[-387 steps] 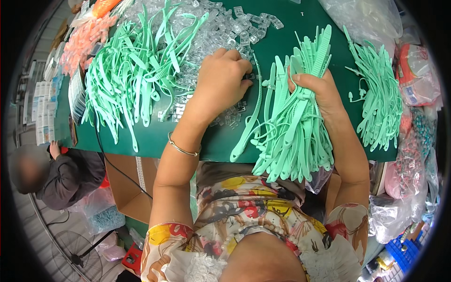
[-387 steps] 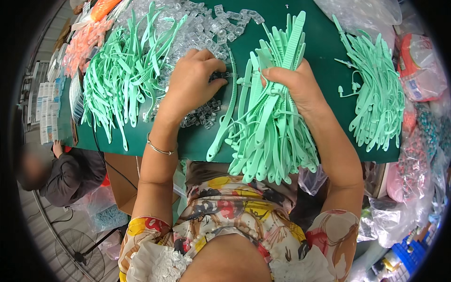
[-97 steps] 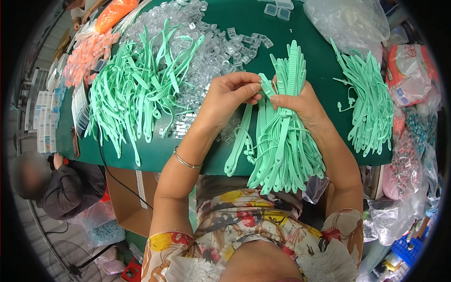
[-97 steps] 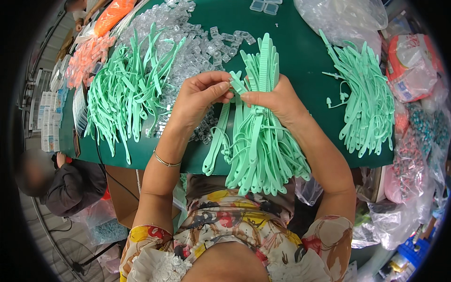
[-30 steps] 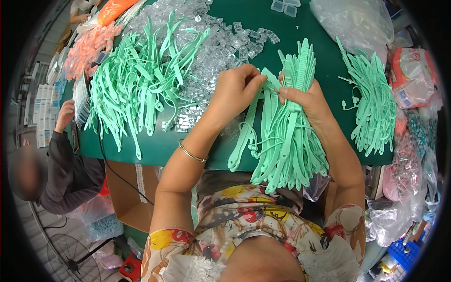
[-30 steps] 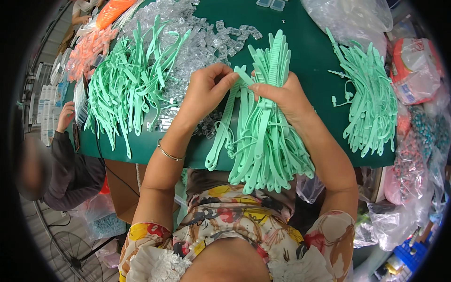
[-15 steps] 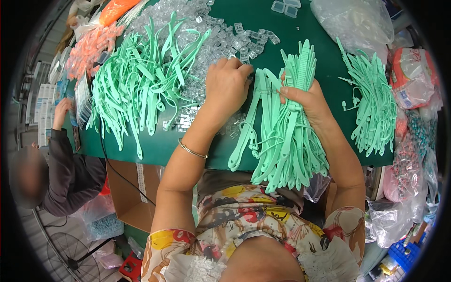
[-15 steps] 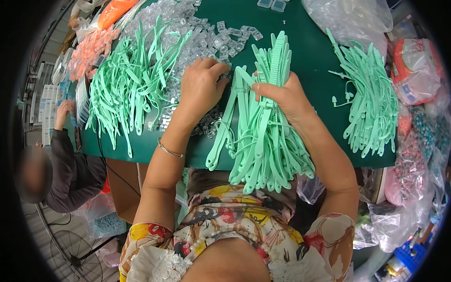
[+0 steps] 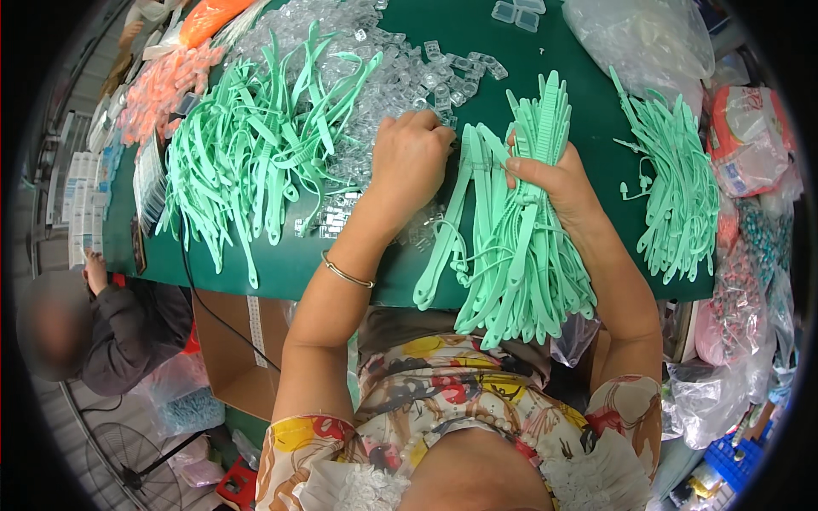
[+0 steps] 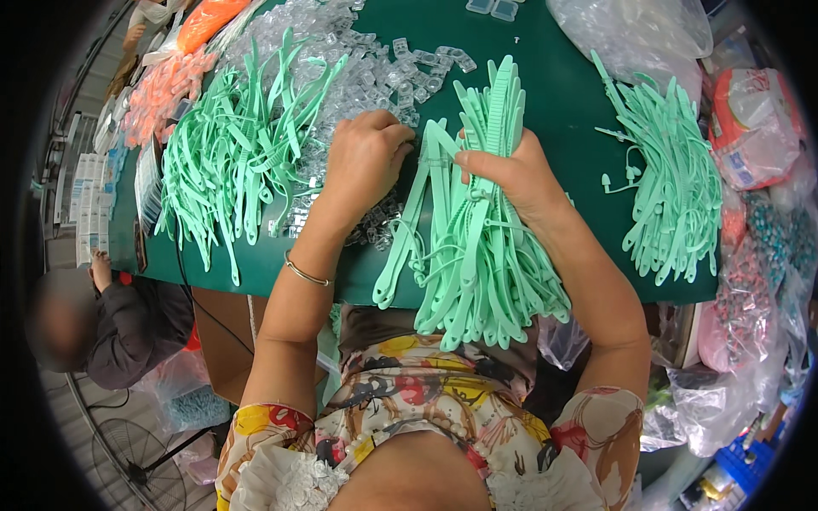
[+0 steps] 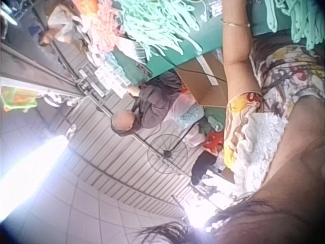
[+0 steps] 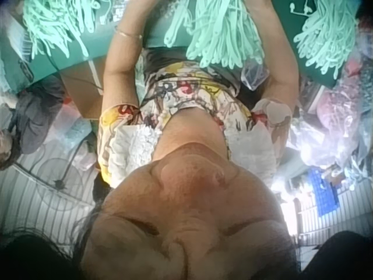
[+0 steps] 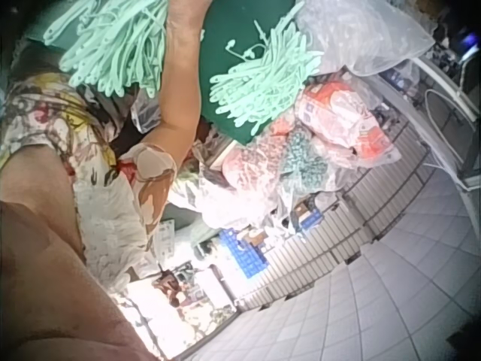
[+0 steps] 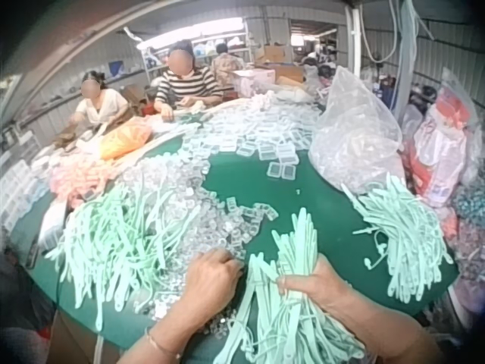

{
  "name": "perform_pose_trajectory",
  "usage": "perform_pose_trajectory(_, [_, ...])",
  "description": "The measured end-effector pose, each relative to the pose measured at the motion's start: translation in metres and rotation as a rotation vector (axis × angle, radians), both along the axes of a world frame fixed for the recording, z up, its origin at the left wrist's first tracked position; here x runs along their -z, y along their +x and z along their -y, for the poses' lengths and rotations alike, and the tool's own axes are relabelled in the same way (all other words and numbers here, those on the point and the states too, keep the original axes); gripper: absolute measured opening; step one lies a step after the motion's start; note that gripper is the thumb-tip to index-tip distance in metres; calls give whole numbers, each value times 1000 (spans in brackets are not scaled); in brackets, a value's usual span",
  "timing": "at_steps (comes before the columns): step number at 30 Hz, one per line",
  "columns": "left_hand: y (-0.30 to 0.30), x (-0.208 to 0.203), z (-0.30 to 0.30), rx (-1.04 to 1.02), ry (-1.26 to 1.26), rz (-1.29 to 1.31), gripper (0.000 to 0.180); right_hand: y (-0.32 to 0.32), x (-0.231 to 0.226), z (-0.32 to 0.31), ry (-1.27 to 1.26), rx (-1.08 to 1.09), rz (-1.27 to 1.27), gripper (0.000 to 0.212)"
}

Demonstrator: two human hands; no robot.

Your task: Attaching clear plastic clips to green straps and bundling them.

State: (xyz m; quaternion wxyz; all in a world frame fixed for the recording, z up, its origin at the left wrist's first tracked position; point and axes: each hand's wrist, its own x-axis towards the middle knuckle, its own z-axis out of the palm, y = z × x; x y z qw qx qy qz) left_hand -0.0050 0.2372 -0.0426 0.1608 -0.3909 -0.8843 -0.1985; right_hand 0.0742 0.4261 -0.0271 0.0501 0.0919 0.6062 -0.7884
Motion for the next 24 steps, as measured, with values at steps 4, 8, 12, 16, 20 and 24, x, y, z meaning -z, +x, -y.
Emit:
perform_pose_trajectory(4, [-1,-1,3,18,258,295,13,0,2,2,33,21,-28,31])
perform_pose_trajectory(8, [1,-15,2,88,704,1056,18,0,-1,3,98,9,-41,33])
perform_pose_trajectory(12, [4,-21,1,88,737,1185,19,1,-6,5,111,6,-39,30])
perform_pose_trajectory(16, [5,-21,0,110,736,1206,20,0,-5,6,151,8,-37,31])
perform_pose_trajectory(20, [6,-21,-1,120,741,1255,20,0,-4,6,185,-3,-48,31])
perform_pose_trajectory(24, [2,-19,2,126,733,1251,19,2,-7,7,199,-4,-74,31])
